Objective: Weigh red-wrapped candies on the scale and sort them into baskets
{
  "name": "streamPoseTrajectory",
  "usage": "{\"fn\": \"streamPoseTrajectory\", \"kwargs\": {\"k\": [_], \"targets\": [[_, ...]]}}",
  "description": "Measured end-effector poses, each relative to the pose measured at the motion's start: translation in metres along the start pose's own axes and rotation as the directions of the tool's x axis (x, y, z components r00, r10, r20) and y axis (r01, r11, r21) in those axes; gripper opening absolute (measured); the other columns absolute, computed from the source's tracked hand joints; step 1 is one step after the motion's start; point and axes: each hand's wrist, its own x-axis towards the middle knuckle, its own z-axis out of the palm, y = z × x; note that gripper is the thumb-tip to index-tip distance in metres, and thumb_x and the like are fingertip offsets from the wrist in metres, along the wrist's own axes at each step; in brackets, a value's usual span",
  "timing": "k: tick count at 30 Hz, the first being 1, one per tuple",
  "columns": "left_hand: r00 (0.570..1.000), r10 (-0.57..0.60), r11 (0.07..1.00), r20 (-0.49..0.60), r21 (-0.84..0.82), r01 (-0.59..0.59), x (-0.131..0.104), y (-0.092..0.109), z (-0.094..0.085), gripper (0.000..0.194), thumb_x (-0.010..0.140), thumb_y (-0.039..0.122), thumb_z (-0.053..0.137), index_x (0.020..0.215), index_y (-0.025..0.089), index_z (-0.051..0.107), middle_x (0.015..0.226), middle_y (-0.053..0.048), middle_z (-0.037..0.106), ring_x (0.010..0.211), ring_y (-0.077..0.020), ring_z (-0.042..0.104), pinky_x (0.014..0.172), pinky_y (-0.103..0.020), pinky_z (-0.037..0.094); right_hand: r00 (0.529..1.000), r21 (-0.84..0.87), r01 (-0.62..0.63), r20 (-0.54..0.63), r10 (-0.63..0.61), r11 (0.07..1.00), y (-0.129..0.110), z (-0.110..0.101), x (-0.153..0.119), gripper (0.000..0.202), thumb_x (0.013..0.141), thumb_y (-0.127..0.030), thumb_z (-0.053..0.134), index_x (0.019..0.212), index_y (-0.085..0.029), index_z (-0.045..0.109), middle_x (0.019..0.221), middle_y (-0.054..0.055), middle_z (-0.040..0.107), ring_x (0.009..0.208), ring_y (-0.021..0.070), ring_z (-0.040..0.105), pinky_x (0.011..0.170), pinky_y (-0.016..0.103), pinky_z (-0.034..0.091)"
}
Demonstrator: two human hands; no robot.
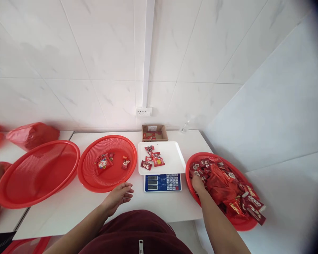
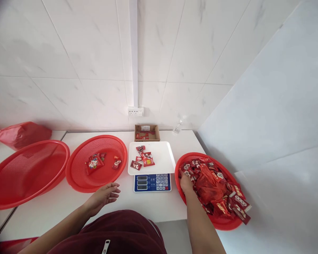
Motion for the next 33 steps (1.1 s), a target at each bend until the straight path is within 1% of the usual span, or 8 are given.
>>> {"fn": "streamPoseTrajectory", "kwargs": {"k": [5, 9, 12, 14, 19, 25, 29, 33], "targets": [[1.000, -0.007, 1.000, -0.023, -0.015, 0.007, 0.000, -0.003, -0.003, 0.044, 0.059, 0.045, 0.074, 0.088, 0.018, 0.055, 0.084, -0.003, 0.060, 0.072, -0.0126, 0.056, 0.073, -0.029, 0.042, 0.999, -0.003, -0.017, 0.048, 0.017, 1.000, 0.001, -0.002, -0.002, 0.034, 0.074, -0.025, 0.047, 0.101, -0.021, 0.066, 0.097, 0.013, 0.069, 0.087, 0.0292, 0.063, 0.077, 0.042, 0.046], [1.000, -0.003, 1.000, -0.025, -0.026, 0.002, 0.004, -0.007, -0.007, 0.045, 0.060, 0.045, 0.073, 0.089, 0.017, 0.054, 0.084, -0.003, 0.060, 0.071, -0.0121, 0.055, 0.071, -0.028, 0.042, 0.966, 0.153, -0.007, -0.255, 0.047, 0.988, -0.008, -0.015, -0.012, 0.037, 0.081, -0.032, 0.038, 0.103, -0.012, 0.061, 0.100, 0.018, 0.066, 0.089, 0.0277, 0.060, 0.080, 0.039, 0.045], [1.000, -0.009, 1.000, -0.019, -0.025, 0.009, 0.006, -0.007, -0.007, 0.045, 0.059, 0.045, 0.073, 0.090, 0.017, 0.054, 0.084, -0.003, 0.060, 0.071, -0.0121, 0.056, 0.071, -0.028, 0.042, 0.878, 0.273, 0.205, -0.475, -0.053, 0.940, -0.043, -0.024, -0.024, 0.038, 0.081, -0.041, 0.042, 0.100, -0.013, 0.059, 0.097, 0.016, 0.065, 0.085, 0.0254, 0.059, 0.078, 0.037, 0.046], [1.000, -0.016, 1.000, -0.010, -0.023, 0.015, 0.006, -0.007, -0.006, 0.044, 0.060, 0.044, 0.072, 0.089, 0.017, 0.053, 0.083, -0.002, 0.060, 0.071, -0.0118, 0.056, 0.070, -0.028, 0.042, 0.824, 0.252, 0.437, -0.497, -0.272, 0.863, -0.080, -0.022, -0.032, 0.034, 0.080, -0.043, 0.046, 0.095, -0.015, 0.059, 0.095, 0.013, 0.065, 0.087, 0.0247, 0.058, 0.080, 0.038, 0.046], [1.000, -0.001, 1.000, 0.027, -0.017, 0.001, 0.004, -0.005, -0.006, 0.042, 0.062, 0.042, 0.071, 0.090, 0.017, 0.054, 0.084, -0.002, 0.060, 0.070, -0.0113, 0.056, 0.070, -0.027, 0.042, 0.695, 0.081, 0.697, -0.321, -0.643, 0.713, -0.178, 0.001, -0.037, 0.024, 0.082, -0.032, 0.047, 0.093, -0.017, 0.063, 0.106, 0.013, 0.061, 0.102, 0.0234, 0.054, 0.091, 0.037, 0.042], [1.000, 0.029, 0.997, -0.006, -0.074, -0.030, -0.002, -0.012, -0.026, 0.042, 0.061, 0.044, 0.072, 0.089, 0.017, 0.054, 0.085, -0.002, 0.060, 0.070, -0.0112, 0.056, 0.070, -0.027, 0.042, 0.808, -0.175, 0.572, -0.043, -0.587, 0.801, -0.230, 0.017, -0.029, 0.034, 0.082, -0.030, 0.049, 0.114, -0.023, 0.059, 0.134, 0.010, 0.046, 0.126, 0.0269, 0.036, 0.100, 0.046, 0.030], [0.999, 0.011, 0.993, -0.049, -0.118, -0.016, -0.007, -0.021, -0.042, 0.044, 0.060, 0.044, 0.073, 0.090, 0.017, 0.055, 0.084, -0.002, 0.061, 0.070, -0.0112, 0.056, 0.070, -0.027, 0.042, 0.824, -0.247, 0.565, 0.116, -0.555, 0.787, -0.242, 0.023, -0.015, 0.057, 0.083, -0.050, 0.045, 0.136, -0.029, 0.039, 0.150, 0.009, 0.024, 0.138, 0.0310, 0.012, 0.103, 0.057, 0.016], [0.998, 0.014, 0.990, -0.067, -0.142, -0.024, -0.008, -0.022, -0.052, 0.044, 0.060, 0.044, 0.073, 0.089, 0.017, 0.055, 0.084, -0.002, 0.061, 0.070, -0.0112, 0.057, 0.069, -0.027, 0.042, 0.830, -0.253, 0.555, 0.233, -0.506, 0.793, -0.248, 0.026, 0.001, 0.062, 0.083, -0.059, 0.038, 0.137, -0.028, 0.037, 0.151, 0.009, 0.022, 0.138, 0.0314, 0.009, 0.103, 0.060, 0.013]]}}
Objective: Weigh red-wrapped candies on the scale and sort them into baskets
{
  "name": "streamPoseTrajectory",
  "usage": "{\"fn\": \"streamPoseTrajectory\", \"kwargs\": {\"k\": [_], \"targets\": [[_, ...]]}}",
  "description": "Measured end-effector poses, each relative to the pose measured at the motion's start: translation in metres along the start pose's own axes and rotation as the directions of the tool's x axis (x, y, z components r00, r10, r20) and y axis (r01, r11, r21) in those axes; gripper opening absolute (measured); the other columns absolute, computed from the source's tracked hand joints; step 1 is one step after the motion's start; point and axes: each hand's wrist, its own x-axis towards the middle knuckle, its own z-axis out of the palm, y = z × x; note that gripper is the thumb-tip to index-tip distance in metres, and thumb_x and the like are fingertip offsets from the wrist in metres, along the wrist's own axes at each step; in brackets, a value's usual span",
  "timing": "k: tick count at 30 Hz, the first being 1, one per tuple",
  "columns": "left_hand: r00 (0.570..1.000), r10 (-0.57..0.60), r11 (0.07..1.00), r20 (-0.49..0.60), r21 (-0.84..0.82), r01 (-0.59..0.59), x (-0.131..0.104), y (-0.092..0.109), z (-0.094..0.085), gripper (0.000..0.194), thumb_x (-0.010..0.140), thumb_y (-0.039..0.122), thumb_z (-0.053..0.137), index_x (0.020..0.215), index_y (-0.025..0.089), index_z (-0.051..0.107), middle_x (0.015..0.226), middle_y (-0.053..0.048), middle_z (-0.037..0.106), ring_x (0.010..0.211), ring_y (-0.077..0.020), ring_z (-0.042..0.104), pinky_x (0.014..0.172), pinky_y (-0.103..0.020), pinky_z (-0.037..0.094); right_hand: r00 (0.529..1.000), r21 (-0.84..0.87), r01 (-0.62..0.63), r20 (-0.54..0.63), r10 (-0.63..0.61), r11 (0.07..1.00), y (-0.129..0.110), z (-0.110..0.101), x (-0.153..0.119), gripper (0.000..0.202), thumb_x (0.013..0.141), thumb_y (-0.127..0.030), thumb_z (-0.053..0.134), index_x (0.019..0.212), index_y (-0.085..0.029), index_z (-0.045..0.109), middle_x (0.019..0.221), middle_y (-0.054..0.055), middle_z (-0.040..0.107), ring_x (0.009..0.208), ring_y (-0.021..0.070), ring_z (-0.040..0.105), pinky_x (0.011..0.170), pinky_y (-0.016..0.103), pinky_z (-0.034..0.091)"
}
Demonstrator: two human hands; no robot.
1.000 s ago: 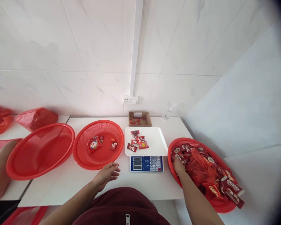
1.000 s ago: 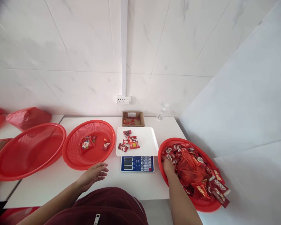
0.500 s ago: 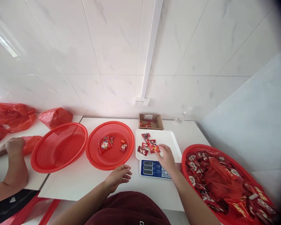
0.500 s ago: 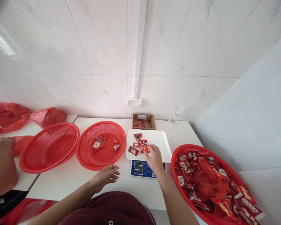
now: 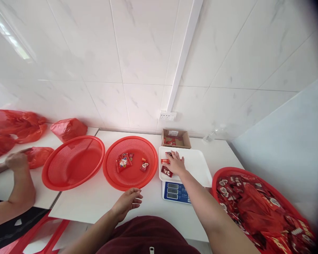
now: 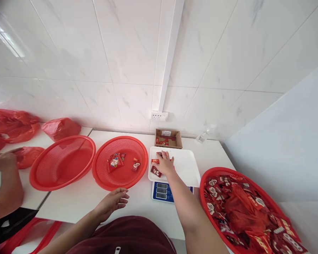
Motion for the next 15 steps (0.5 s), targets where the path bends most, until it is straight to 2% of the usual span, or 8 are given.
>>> {"fn": "streamPoseTrajectory", "kwargs": {"k": [4, 6, 8, 11, 13, 15], "targets": [[1.000, 0.014, 1.000, -0.001, -0.014, -0.014, 0.001, 0.004, -0.005, 0.044, 0.059, 0.044, 0.074, 0.088, 0.017, 0.055, 0.085, -0.002, 0.062, 0.070, -0.0114, 0.057, 0.070, -0.027, 0.042, 0.993, -0.014, 0.108, 0.044, -0.107, 0.994, 0.006, 0.000, -0.003, 0.052, 0.084, -0.058, 0.037, 0.123, -0.028, 0.053, 0.146, 0.007, 0.033, 0.137, 0.0287, 0.015, 0.104, 0.058, 0.012], [1.000, 0.008, 1.000, 0.006, -0.012, -0.008, 0.002, 0.004, -0.006, 0.043, 0.060, 0.044, 0.073, 0.088, 0.017, 0.054, 0.085, -0.002, 0.062, 0.070, -0.0114, 0.057, 0.070, -0.027, 0.042, 0.987, -0.024, 0.157, 0.033, -0.156, 0.987, 0.007, 0.001, -0.011, 0.050, 0.082, -0.056, 0.042, 0.122, -0.029, 0.054, 0.144, 0.007, 0.035, 0.136, 0.0279, 0.018, 0.104, 0.056, 0.013], [1.000, 0.000, 1.000, 0.017, -0.007, 0.000, 0.002, 0.005, -0.005, 0.043, 0.060, 0.044, 0.073, 0.088, 0.017, 0.054, 0.085, -0.002, 0.061, 0.070, -0.0114, 0.057, 0.070, -0.027, 0.042, 0.984, -0.040, 0.176, 0.022, -0.175, 0.984, 0.005, 0.002, -0.017, 0.054, 0.079, -0.055, 0.047, 0.127, -0.030, 0.048, 0.149, 0.006, 0.027, 0.137, 0.0280, 0.016, 0.105, 0.054, 0.012], [0.999, -0.010, 1.000, 0.034, 0.012, 0.010, 0.004, 0.007, -0.003, 0.043, 0.060, 0.045, 0.073, 0.087, 0.017, 0.055, 0.084, -0.002, 0.061, 0.070, -0.0117, 0.057, 0.070, -0.028, 0.042, 0.989, -0.064, 0.141, 0.049, -0.138, 0.988, 0.002, 0.005, -0.016, 0.070, 0.074, -0.057, 0.053, 0.137, -0.033, 0.035, 0.154, 0.006, 0.008, 0.139, 0.0300, 0.004, 0.105, 0.055, 0.009], [0.999, -0.011, 1.000, 0.037, 0.027, 0.010, 0.004, 0.009, 0.000, 0.044, 0.059, 0.045, 0.073, 0.087, 0.017, 0.055, 0.084, -0.002, 0.061, 0.070, -0.0119, 0.057, 0.071, -0.028, 0.042, 0.993, -0.062, 0.088, 0.089, -0.082, 0.994, 0.001, 0.004, -0.009, 0.082, 0.069, -0.060, 0.057, 0.141, -0.032, 0.027, 0.154, 0.008, 0.005, 0.139, 0.0312, -0.002, 0.104, 0.057, 0.008], [0.999, -0.003, 0.999, 0.041, 0.033, 0.002, 0.005, 0.012, 0.002, 0.044, 0.058, 0.045, 0.074, 0.087, 0.017, 0.055, 0.084, -0.002, 0.061, 0.071, -0.0121, 0.057, 0.071, -0.028, 0.042, 0.991, -0.053, 0.049, 0.124, -0.042, 0.997, 0.000, 0.001, -0.001, 0.090, 0.066, -0.062, 0.059, 0.142, -0.031, 0.024, 0.153, 0.010, 0.009, 0.139, 0.0323, -0.001, 0.103, 0.059, 0.009]]}}
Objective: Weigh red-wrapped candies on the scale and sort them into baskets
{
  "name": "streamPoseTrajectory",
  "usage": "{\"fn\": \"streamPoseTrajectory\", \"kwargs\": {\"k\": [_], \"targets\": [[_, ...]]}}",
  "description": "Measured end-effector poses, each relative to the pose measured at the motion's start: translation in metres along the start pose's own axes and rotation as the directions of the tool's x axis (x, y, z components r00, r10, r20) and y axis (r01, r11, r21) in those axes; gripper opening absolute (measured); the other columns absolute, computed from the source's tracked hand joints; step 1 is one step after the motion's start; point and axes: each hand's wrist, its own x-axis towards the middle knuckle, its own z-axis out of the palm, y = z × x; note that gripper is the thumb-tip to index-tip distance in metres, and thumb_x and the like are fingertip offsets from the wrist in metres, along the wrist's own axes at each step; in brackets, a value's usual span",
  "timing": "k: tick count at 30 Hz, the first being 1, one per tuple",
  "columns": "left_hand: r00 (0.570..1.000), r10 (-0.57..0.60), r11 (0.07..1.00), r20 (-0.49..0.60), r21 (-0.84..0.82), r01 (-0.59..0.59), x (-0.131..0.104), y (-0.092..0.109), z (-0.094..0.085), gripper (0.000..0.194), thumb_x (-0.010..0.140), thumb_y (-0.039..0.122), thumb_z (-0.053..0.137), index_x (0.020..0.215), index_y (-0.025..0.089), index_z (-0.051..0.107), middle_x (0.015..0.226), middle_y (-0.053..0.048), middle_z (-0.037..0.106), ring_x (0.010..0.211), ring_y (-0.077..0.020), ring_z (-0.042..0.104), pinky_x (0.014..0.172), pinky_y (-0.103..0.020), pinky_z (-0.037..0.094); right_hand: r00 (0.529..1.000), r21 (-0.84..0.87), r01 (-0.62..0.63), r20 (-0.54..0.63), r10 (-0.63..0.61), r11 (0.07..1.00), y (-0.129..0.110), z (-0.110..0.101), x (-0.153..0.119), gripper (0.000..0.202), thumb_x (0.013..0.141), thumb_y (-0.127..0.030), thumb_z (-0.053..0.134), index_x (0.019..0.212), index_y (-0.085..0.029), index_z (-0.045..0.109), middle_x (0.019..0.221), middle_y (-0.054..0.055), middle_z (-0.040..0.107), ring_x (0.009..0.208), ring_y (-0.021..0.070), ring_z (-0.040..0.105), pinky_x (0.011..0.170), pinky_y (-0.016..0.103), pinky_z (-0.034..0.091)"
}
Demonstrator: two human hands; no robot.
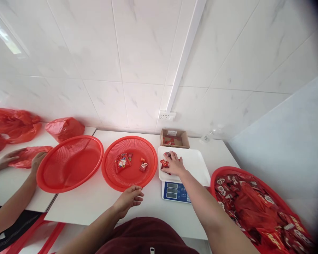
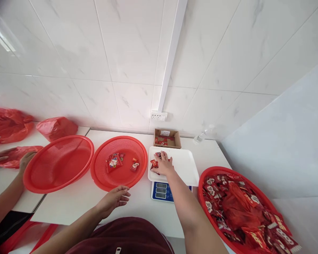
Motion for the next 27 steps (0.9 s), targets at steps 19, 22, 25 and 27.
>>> {"fn": "streamPoseTrajectory", "kwargs": {"k": [19, 22, 25, 27], "targets": [[0.999, -0.011, 0.999, -0.030, -0.036, 0.010, -0.005, -0.012, -0.009, 0.036, 0.063, 0.039, 0.072, 0.087, 0.017, 0.057, 0.083, -0.002, 0.061, 0.069, -0.0111, 0.057, 0.069, -0.026, 0.043, 0.904, 0.417, -0.068, -0.359, 0.233, 0.906, 0.033, 0.047, -0.051, 0.068, 0.083, -0.052, 0.040, 0.136, -0.010, 0.035, 0.142, 0.020, 0.034, 0.134, 0.0295, 0.026, 0.107, 0.045, 0.027], [0.999, -0.025, 0.999, -0.037, -0.029, 0.024, -0.006, -0.017, -0.012, 0.034, 0.068, 0.037, 0.070, 0.091, 0.016, 0.057, 0.084, -0.003, 0.061, 0.069, -0.0110, 0.057, 0.069, -0.026, 0.043, 0.850, 0.519, -0.040, -0.431, 0.302, 0.854, 0.035, 0.037, -0.061, 0.067, 0.084, -0.054, 0.037, 0.134, -0.010, 0.037, 0.142, 0.019, 0.036, 0.134, 0.0272, 0.028, 0.108, 0.043, 0.026], [0.993, -0.098, 0.992, -0.060, -0.079, 0.094, -0.008, -0.024, -0.017, 0.034, 0.074, 0.040, 0.066, 0.095, 0.016, 0.055, 0.087, -0.005, 0.062, 0.070, -0.0119, 0.058, 0.070, -0.027, 0.045, 0.785, 0.607, -0.030, -0.477, 0.395, 0.794, 0.046, 0.033, -0.086, 0.065, 0.083, -0.056, 0.038, 0.132, -0.013, 0.041, 0.137, 0.016, 0.043, 0.129, 0.0258, 0.037, 0.107, 0.043, 0.030], [0.985, -0.159, 0.971, -0.067, -0.189, 0.144, -0.006, -0.027, -0.019, 0.036, 0.077, 0.045, 0.062, 0.097, 0.017, 0.053, 0.089, -0.007, 0.062, 0.071, -0.0131, 0.060, 0.073, -0.029, 0.047, 0.758, 0.673, -0.041, -0.460, 0.462, 0.738, 0.054, 0.037, -0.108, 0.064, 0.082, -0.056, 0.041, 0.130, -0.014, 0.043, 0.134, 0.016, 0.046, 0.122, 0.0265, 0.045, 0.101, 0.043, 0.038]]}}
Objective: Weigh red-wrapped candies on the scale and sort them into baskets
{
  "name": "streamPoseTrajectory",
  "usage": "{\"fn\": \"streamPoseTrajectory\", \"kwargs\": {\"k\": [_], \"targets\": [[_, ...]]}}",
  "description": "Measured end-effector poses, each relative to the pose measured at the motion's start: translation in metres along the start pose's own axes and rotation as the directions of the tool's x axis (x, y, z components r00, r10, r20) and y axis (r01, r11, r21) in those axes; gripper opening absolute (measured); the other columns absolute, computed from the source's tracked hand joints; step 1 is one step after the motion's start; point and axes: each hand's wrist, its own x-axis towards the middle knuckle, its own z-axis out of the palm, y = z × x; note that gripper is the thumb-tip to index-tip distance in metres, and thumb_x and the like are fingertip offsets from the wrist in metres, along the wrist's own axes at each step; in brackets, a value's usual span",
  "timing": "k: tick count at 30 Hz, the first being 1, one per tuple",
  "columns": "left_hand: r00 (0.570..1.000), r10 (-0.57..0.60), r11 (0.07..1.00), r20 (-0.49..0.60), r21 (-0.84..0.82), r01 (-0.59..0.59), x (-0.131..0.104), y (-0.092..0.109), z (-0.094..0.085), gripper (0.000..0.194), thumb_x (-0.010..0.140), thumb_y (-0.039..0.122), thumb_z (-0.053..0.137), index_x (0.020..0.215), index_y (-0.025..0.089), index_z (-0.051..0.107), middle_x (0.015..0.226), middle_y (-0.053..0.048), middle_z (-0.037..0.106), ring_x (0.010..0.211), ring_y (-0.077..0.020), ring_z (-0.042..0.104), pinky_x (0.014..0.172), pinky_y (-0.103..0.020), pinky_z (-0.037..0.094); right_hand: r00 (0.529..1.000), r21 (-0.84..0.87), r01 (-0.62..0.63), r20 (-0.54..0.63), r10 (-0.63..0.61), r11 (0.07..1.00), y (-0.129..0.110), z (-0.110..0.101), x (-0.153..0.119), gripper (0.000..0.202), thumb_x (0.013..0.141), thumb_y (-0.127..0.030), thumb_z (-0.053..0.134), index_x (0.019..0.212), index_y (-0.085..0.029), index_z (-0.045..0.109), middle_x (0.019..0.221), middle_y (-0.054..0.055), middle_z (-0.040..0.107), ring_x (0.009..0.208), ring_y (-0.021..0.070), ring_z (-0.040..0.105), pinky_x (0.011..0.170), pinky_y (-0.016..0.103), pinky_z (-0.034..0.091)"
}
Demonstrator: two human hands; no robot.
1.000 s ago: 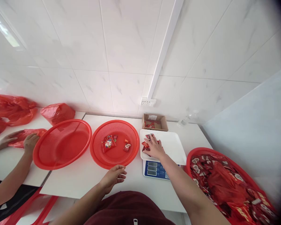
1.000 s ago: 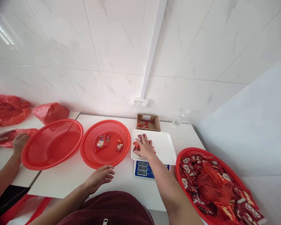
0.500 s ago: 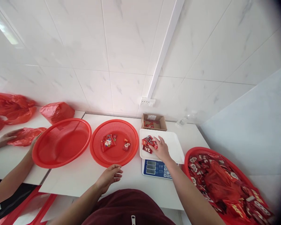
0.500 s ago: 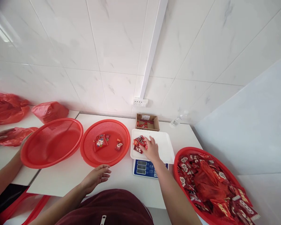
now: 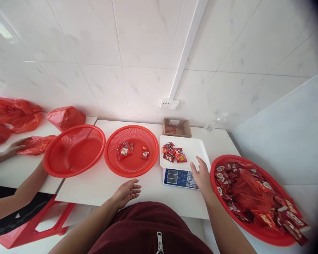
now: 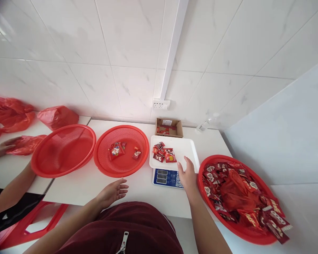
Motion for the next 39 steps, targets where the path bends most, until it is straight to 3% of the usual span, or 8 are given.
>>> {"fn": "streamPoseTrajectory", "kwargs": {"k": [4, 10, 20, 22, 24, 27, 31, 39], "targets": [[0.981, 0.042, 0.989, -0.188, -0.131, -0.067, 0.015, 0.002, -0.005, 0.039, 0.080, 0.055, 0.055, 0.091, 0.018, 0.047, 0.089, -0.009, 0.061, 0.074, -0.0143, 0.062, 0.075, -0.030, 0.050, 0.992, 0.111, -0.120, -0.027, 0.123, 0.987, 0.021, -0.017, -0.032, 0.062, 0.081, -0.055, 0.044, 0.125, -0.012, 0.048, 0.123, 0.020, 0.054, 0.106, 0.0259, 0.057, 0.088, 0.040, 0.048], [0.869, 0.225, 0.973, -0.440, 0.065, -0.219, 0.039, 0.014, -0.029, 0.044, 0.077, 0.057, 0.055, 0.100, 0.022, 0.042, 0.105, -0.008, 0.056, 0.078, -0.0141, 0.060, 0.068, -0.029, 0.050, 0.994, 0.089, -0.106, -0.014, 0.107, 0.990, 0.009, -0.008, -0.045, 0.059, 0.079, -0.056, 0.044, 0.118, -0.013, 0.054, 0.113, 0.018, 0.060, 0.093, 0.0247, 0.061, 0.078, 0.038, 0.052], [0.651, 0.554, 0.819, -0.519, 0.483, -0.310, 0.021, 0.019, -0.087, 0.052, 0.074, 0.056, 0.055, 0.108, 0.019, 0.042, 0.093, -0.008, 0.056, 0.083, -0.0220, 0.059, 0.072, -0.036, 0.048, 0.996, -0.034, 0.085, 0.045, -0.083, 0.996, -0.014, 0.021, -0.052, 0.042, 0.080, -0.051, 0.040, 0.092, -0.018, 0.062, 0.097, 0.012, 0.066, 0.084, 0.0221, 0.061, 0.074, 0.037, 0.051], [0.580, 0.651, 0.736, -0.489, 0.593, -0.327, 0.015, 0.024, -0.097, 0.050, 0.073, 0.050, 0.058, 0.111, 0.021, 0.043, 0.102, -0.009, 0.056, 0.098, -0.0254, 0.056, 0.086, -0.039, 0.043, 0.993, -0.064, 0.083, 0.093, -0.077, 0.995, -0.011, 0.025, -0.056, 0.039, 0.080, -0.049, 0.039, 0.087, -0.019, 0.063, 0.092, 0.011, 0.068, 0.084, 0.0226, 0.062, 0.074, 0.038, 0.051], [0.454, 0.791, 0.569, -0.410, 0.767, -0.298, 0.012, 0.035, -0.106, 0.052, 0.075, 0.046, 0.059, 0.117, 0.020, 0.043, 0.119, -0.013, 0.051, 0.117, -0.0278, 0.045, 0.101, -0.041, 0.032, 0.989, -0.063, 0.084, 0.129, -0.076, 0.994, -0.010, 0.031, -0.060, 0.038, 0.079, -0.048, 0.039, 0.085, -0.019, 0.063, 0.091, 0.011, 0.068, 0.083, 0.0230, 0.063, 0.074, 0.038, 0.051], [0.326, 0.899, 0.333, -0.292, 0.940, -0.076, 0.012, 0.060, -0.119, 0.069, 0.077, 0.050, 0.054, 0.132, 0.015, 0.032, 0.143, -0.019, 0.031, 0.135, -0.0312, 0.022, 0.109, -0.046, 0.016, 0.980, -0.048, 0.103, 0.174, -0.094, 0.994, -0.014, 0.042, -0.067, 0.036, 0.077, -0.047, 0.041, 0.085, -0.020, 0.064, 0.090, 0.010, 0.069, 0.081, 0.0233, 0.064, 0.073, 0.038, 0.051], [0.480, 0.775, 0.392, -0.412, 0.908, 0.147, 0.024, 0.098, -0.131, 0.091, 0.074, 0.061, 0.051, 0.142, 0.012, 0.015, 0.146, -0.024, 0.026, 0.137, -0.0366, 0.015, 0.106, -0.057, 0.010, 0.970, -0.022, 0.097, 0.226, -0.089, 0.995, -0.024, 0.055, -0.075, 0.035, 0.076, -0.048, 0.042, 0.083, -0.023, 0.065, 0.090, 0.008, 0.070, 0.081, 0.0239, 0.065, 0.072, 0.038, 0.052], [0.654, 0.686, 0.320, -0.320, 0.939, 0.124, 0.058, 0.135, -0.125, 0.090, 0.069, 0.052, 0.062, 0.139, 0.011, 0.023, 0.131, -0.027, 0.046, 0.126, -0.0417, 0.036, 0.101, -0.061, 0.015, 0.936, -0.055, 0.053, 0.352, -0.031, 0.997, -0.035, 0.066, -0.098, 0.034, 0.076, -0.047, 0.043, 0.088, -0.024, 0.065, 0.093, 0.007, 0.071, 0.083, 0.0236, 0.066, 0.073, 0.036, 0.052]]}}
